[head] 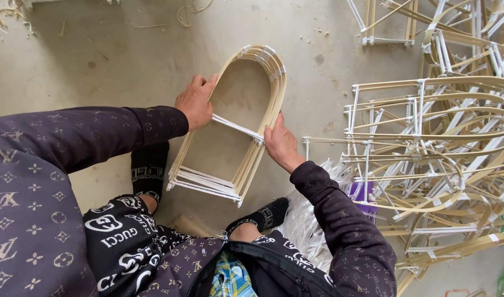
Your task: Assembling curved bamboo frames using white binding strips.
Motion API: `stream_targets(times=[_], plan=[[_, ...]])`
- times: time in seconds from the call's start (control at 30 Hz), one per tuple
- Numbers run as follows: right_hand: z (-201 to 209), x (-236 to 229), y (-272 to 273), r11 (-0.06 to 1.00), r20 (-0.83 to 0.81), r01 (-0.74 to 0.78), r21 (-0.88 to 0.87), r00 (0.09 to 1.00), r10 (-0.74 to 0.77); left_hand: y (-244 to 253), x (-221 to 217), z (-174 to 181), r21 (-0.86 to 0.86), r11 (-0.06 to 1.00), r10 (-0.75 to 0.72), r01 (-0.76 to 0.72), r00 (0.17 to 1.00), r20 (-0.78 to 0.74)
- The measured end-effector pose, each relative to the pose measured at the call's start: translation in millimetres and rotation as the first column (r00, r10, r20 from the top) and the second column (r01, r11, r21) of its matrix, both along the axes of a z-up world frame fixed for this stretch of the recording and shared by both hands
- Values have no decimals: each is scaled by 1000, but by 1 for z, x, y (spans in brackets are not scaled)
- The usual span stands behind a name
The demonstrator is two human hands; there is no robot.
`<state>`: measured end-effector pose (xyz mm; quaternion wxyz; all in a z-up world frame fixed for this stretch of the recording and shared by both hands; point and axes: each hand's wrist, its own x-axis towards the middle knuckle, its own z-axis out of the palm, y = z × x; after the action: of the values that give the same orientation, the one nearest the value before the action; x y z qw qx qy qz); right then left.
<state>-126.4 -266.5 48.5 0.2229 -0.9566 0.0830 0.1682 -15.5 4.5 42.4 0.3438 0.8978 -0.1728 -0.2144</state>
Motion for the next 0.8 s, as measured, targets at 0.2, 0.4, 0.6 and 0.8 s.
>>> stream_targets(times=[0.2, 0.4, 0.6, 0.8], plan=[[3, 3, 5, 1000, -56, 15, -9, 998, -16, 0, 0, -7, 2, 1000, -5, 5, 1000, -24], [-3, 4, 3, 1000, -44, 10, -4, 999, -10, -1, 2, -8, 0, 1000, -9, 9, 999, -53], [-7, 5, 6, 1000, -136, -3, -18, 991, 0, 0, 5, -4, 64, 997, -32, 40, 993, -113], [-42, -4, -4, 994, -122, 30, -109, 992, -44, 11, 2, -14, 49, 992, -109, 113, 991, -82]])
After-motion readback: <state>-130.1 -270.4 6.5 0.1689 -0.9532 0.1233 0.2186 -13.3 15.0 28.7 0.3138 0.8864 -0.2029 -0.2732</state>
